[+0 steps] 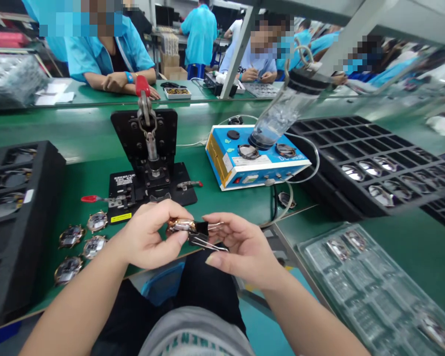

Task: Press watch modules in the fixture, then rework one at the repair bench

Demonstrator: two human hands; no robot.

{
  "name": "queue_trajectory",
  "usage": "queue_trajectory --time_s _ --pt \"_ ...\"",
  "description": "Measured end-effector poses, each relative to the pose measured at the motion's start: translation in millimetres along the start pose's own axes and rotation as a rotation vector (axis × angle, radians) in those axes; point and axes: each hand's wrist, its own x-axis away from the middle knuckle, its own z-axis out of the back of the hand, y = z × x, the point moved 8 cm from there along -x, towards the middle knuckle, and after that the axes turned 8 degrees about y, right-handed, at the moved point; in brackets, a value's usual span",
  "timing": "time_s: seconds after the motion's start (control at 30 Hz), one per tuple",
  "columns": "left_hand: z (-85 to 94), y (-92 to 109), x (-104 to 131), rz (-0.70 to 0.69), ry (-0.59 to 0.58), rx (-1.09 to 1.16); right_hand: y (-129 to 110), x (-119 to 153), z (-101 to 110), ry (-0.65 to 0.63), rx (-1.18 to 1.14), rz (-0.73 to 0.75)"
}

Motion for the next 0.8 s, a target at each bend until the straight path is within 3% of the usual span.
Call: queue_trajectory --time_s 0.23,0.47,0.8 --pt "-1.7 7.0 -0.3 -0.089 -0.013 -0.035 -6.1 6.2 -0.9 0.008 0.125 0.069" --pt "-1.7 11.0 -1.6 -0.126 -0.006 -0.057 -6.8 9.2 -1.1 -0.002 0.079 0.114" --pt "-1.7 4.1 0.0 -0.058 -0.014 -0.035 -0.7 9.0 1.8 0.034 -0.064 0.087"
